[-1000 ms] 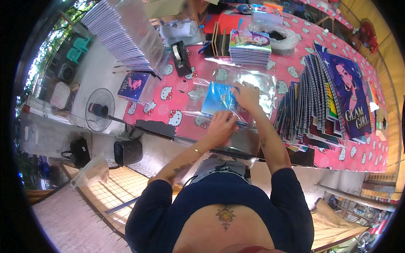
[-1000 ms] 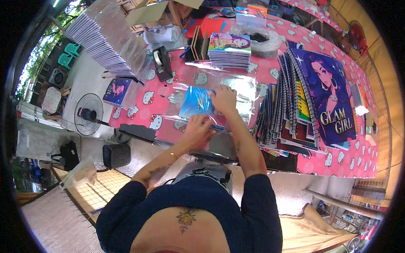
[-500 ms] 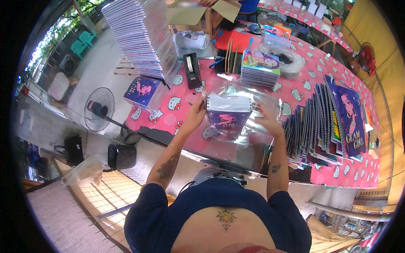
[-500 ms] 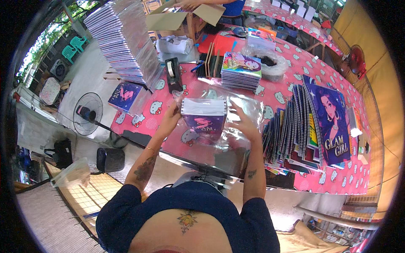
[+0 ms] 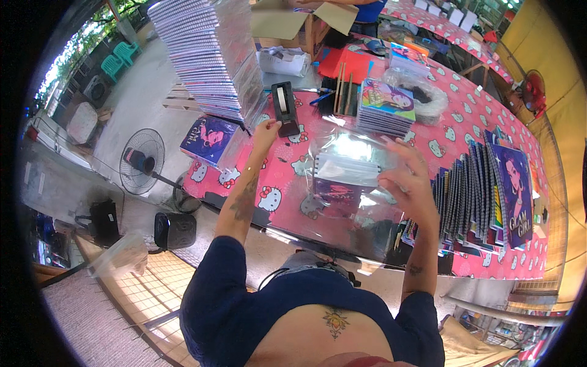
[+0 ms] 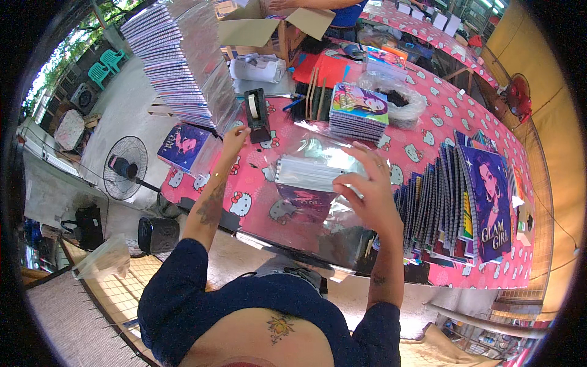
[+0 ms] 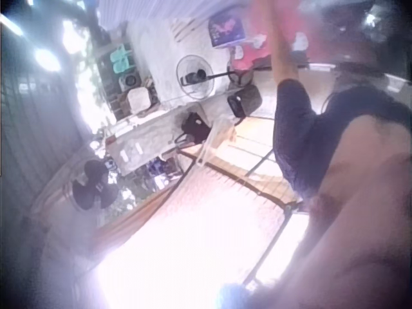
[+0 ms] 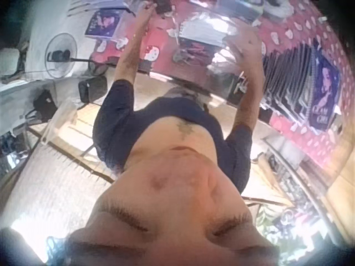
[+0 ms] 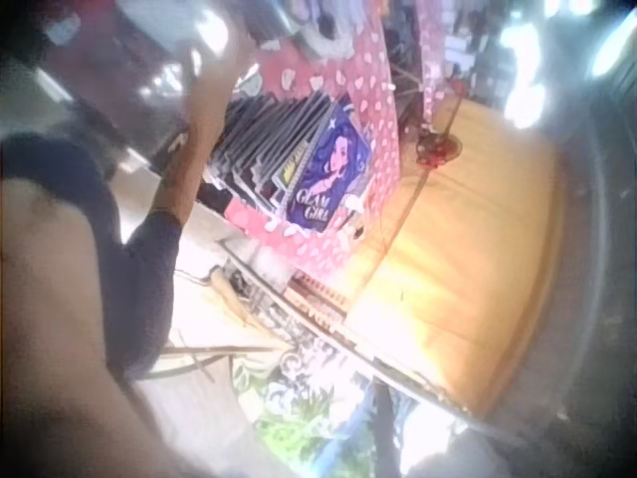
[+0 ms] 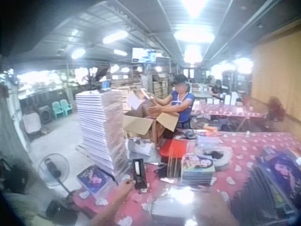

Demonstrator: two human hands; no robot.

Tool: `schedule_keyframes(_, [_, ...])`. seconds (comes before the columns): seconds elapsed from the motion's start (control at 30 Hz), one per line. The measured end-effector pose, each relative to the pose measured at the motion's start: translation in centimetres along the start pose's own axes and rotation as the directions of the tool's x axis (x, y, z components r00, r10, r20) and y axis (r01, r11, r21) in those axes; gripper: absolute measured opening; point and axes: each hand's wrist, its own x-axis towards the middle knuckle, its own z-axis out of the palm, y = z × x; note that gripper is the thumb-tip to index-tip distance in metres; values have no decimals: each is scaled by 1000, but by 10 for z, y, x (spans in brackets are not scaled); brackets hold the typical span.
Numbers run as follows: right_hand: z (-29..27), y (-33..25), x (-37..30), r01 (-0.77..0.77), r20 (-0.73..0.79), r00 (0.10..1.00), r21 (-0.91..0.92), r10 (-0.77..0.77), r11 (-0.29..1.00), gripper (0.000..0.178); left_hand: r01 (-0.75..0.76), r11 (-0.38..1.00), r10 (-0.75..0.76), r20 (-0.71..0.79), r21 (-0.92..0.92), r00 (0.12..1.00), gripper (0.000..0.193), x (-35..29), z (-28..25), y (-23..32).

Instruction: The person places notebooks into plastic bags, seals the bags with tape, and stacks the packaged notebooks on the table.

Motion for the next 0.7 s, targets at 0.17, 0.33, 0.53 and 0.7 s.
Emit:
schedule_keyframes(0.17, [18,-28,24,22,-29,999,-62,-24,998,26,-210,944,148,-242,-255,959,13,45,31,-23])
schedule_keyframes(0.33, [53,-52,42,27,42,999,-99,-23,995,32,15,855,-87,-115,-518,990,7,12,53,-40])
schedule_keyframes(0.53, [79,-59,57,6,124,992,-186,17,983,42,-327,881,330,54,343,943,10,-21,-13,10])
schedule_keyframes(0.7, [89,-58,66,-14,200,978,-193,54,981,43,-298,879,474,603,-373,642,20,-112,-22,123])
